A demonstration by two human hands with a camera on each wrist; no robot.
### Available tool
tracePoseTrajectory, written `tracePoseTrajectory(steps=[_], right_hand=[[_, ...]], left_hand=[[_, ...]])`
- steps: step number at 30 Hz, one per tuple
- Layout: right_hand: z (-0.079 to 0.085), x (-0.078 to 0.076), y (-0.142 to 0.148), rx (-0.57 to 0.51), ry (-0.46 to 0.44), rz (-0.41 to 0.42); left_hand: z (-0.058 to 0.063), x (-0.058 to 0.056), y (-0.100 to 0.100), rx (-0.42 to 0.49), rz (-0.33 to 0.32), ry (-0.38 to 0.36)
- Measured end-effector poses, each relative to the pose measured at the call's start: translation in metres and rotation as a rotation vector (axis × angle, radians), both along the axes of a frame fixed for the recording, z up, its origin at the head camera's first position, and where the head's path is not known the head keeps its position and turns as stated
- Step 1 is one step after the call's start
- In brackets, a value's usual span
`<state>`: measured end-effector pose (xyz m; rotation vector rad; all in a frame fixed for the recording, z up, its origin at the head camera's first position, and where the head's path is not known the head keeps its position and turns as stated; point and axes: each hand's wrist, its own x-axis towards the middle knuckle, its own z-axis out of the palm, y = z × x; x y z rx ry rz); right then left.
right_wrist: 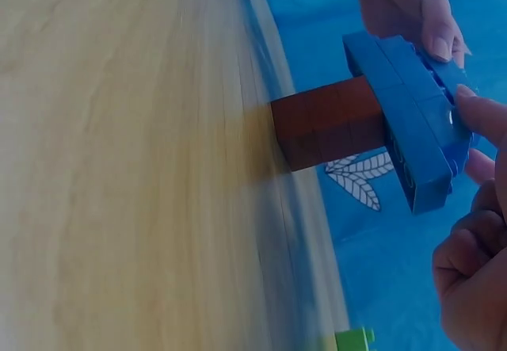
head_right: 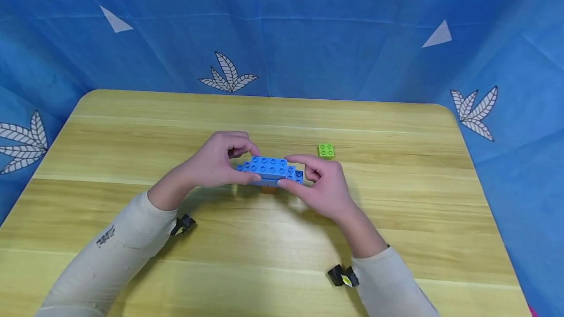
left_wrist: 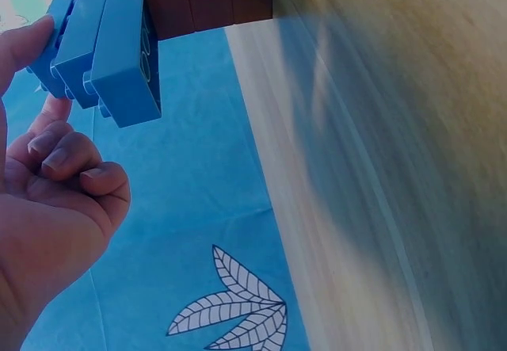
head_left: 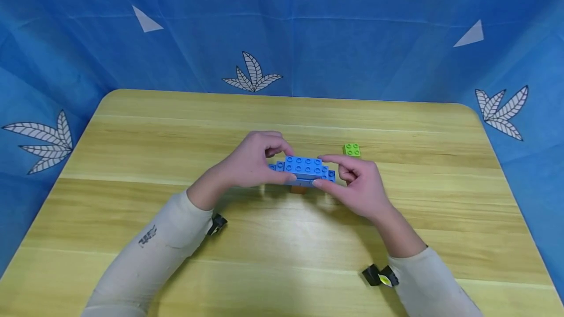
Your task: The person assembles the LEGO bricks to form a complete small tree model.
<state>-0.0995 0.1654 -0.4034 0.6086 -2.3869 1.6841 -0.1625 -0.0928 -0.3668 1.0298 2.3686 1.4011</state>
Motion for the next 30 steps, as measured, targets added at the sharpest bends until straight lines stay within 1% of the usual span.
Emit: tracePoseTrajectory(steps=[5, 10, 22, 30], right_hand=[[0.002, 0.0, -0.003, 0.011, -0.01, -0.008], [0.002, 0.0, -0.004, 0.022, 0.001, -0.003], [-0.001, 0.0, -0.004, 0.032, 0.023, -0.004], [0.004, -0.001, -0.005, 0.058, 0.05, 0.01]], left_hand=[[-0.004, 0.002, -0.002, 0.041, 0.004, 0.004], [-0.009, 0.005, -0.006, 0.079, 0.014, 0.0], [-0.012, 0.009, -0.007, 0.092, 0.001, -0.018], [-0.012, 0.009, -0.005, 0.09, -0.003, 0.006]])
